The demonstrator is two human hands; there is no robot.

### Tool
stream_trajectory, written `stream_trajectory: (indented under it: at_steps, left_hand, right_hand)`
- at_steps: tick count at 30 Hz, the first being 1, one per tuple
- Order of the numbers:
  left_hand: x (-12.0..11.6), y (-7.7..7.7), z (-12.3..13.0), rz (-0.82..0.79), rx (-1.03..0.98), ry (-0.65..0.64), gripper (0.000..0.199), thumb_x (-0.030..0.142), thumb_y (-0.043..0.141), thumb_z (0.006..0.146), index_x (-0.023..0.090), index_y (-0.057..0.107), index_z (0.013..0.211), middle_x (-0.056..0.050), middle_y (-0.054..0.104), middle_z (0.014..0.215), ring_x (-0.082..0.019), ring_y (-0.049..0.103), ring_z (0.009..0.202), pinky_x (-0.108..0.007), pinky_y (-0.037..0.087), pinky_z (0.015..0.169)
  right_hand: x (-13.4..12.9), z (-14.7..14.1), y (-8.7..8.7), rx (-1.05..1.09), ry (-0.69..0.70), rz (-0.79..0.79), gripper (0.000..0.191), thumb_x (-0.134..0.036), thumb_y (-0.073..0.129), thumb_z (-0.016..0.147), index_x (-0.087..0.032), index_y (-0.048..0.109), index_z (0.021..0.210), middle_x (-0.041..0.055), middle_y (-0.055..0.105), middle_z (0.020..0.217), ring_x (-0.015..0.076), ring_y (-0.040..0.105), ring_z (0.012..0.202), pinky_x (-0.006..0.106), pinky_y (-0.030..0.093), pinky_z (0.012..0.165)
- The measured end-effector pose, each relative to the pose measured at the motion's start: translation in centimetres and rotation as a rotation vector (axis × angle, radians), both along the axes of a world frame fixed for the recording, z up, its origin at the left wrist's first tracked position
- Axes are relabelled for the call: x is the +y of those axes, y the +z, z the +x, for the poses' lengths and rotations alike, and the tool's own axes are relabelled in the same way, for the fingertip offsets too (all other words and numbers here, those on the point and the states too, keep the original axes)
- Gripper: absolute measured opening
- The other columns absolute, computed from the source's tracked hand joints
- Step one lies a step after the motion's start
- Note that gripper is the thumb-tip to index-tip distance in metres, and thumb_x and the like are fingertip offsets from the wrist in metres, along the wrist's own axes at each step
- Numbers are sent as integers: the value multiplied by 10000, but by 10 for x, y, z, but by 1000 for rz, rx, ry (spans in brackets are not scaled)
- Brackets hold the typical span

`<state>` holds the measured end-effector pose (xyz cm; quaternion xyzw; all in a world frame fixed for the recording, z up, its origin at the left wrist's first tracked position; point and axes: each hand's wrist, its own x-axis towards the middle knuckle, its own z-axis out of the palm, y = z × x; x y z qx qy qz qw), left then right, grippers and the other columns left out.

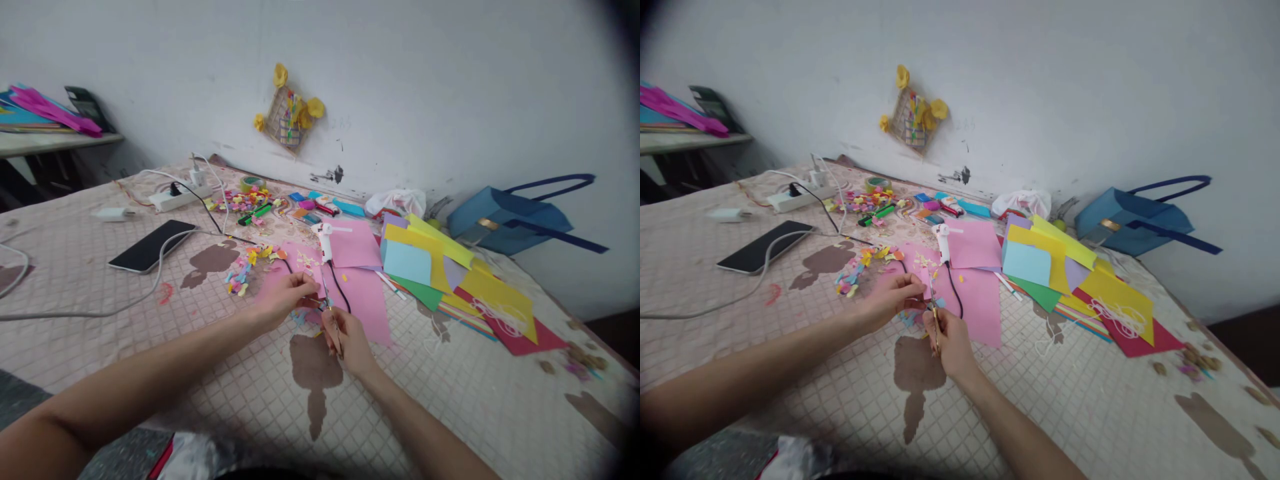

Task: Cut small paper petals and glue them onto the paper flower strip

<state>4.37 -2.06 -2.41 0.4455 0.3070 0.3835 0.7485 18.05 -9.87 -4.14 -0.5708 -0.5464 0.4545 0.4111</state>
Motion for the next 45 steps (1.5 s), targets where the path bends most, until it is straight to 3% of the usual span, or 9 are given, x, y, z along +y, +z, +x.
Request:
stream_trajectory:
  at_steps: [14, 34, 41, 45]
  left_hand:
    - [-2, 3, 0, 2, 7, -10, 215, 254, 677, 682, 124, 508, 664, 6, 557, 660, -94, 574, 570, -275, 487, 635]
    - [-1, 3, 0, 12, 3, -11, 225, 262, 691, 667, 124, 514, 652, 7, 555, 649, -90, 561, 576, -274, 489, 637]
    - [-2, 3, -1, 34, 29, -12, 223, 281, 680, 682, 121, 526, 656, -10, 575, 683, -95, 560, 601, -269, 481, 639]
    - [-3, 3, -1, 53, 33, -39, 216, 292, 661, 705, 125, 531, 661, -28, 598, 724, -109, 567, 656, -270, 474, 655]
  right_hand:
    - [0, 0, 4, 17, -10, -22, 497, -661, 401, 770, -187, 422, 623, -76, 340, 410, 68, 333, 343, 192, 285, 336]
    - [1, 4, -2, -48, -15, 16, 439, -592, 439, 798, -187, 438, 629, -75, 378, 403, 66, 359, 317, 184, 273, 327]
    - [4, 6, 2, 224, -1, -71, 509, -664, 436, 752, -169, 484, 643, -76, 374, 381, 58, 332, 301, 180, 269, 323]
    - [6, 12, 11, 399, 36, -138, 598, -708, 322, 770, -153, 537, 713, -46, 430, 439, 63, 368, 334, 175, 236, 324]
